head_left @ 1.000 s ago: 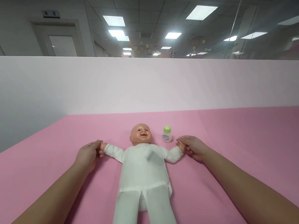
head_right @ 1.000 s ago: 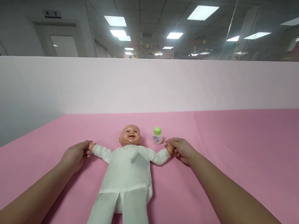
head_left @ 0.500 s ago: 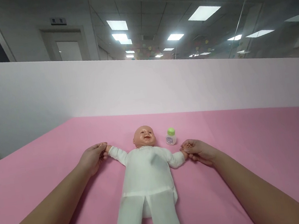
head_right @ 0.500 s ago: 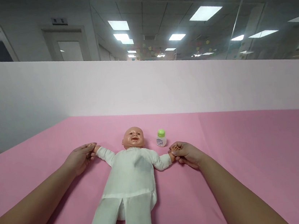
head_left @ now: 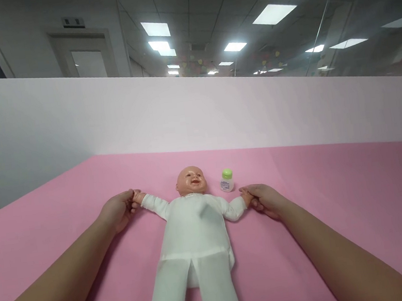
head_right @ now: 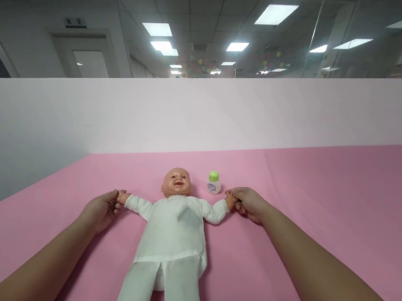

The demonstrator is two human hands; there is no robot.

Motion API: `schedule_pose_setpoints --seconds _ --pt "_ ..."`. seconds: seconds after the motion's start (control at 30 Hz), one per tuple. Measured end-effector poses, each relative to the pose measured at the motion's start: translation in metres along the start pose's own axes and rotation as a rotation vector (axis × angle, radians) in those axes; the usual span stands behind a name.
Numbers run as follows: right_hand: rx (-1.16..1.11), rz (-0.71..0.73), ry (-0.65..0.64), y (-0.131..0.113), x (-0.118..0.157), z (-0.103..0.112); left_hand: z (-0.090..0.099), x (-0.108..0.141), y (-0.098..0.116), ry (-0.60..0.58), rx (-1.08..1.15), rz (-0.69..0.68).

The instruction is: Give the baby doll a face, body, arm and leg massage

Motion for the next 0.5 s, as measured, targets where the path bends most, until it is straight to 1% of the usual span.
schedule_pose_setpoints --seconds 0.17,0.27,0.37,0.5 --pt "-0.129 -0.040 -0.124 0.0041 -0.0026 0.0056 0.0034 0.0024 0.0027 0.004 0.038 0.008" --pt "-0.123 -0.032 -0.185 0.0042 -0.0016 0.0055 0.0009 0.0036 0.0040 -0.045 0.026 0.002" --pt "-0.087 -0.015 -0.195 0.0022 0.0011 0.0031 -0.0018 0.0039 0.0039 -0.082 0.004 -0.007" --pt "-0.023 0.007 -0.150 -0.0002 0.0032 -0.0002 -0.0015 0.0042 0.0033 -0.044 -0.024 -0.026"
Point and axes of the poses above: each hand's wrist, its own x-axis away from the middle knuckle, its own z-axis out of the back of the hand, y = z × x, the point moved 5 cm from there along -x, towards the middle knuckle, and after that the axes turned 3 degrees about -y, right-handed, at the moved point
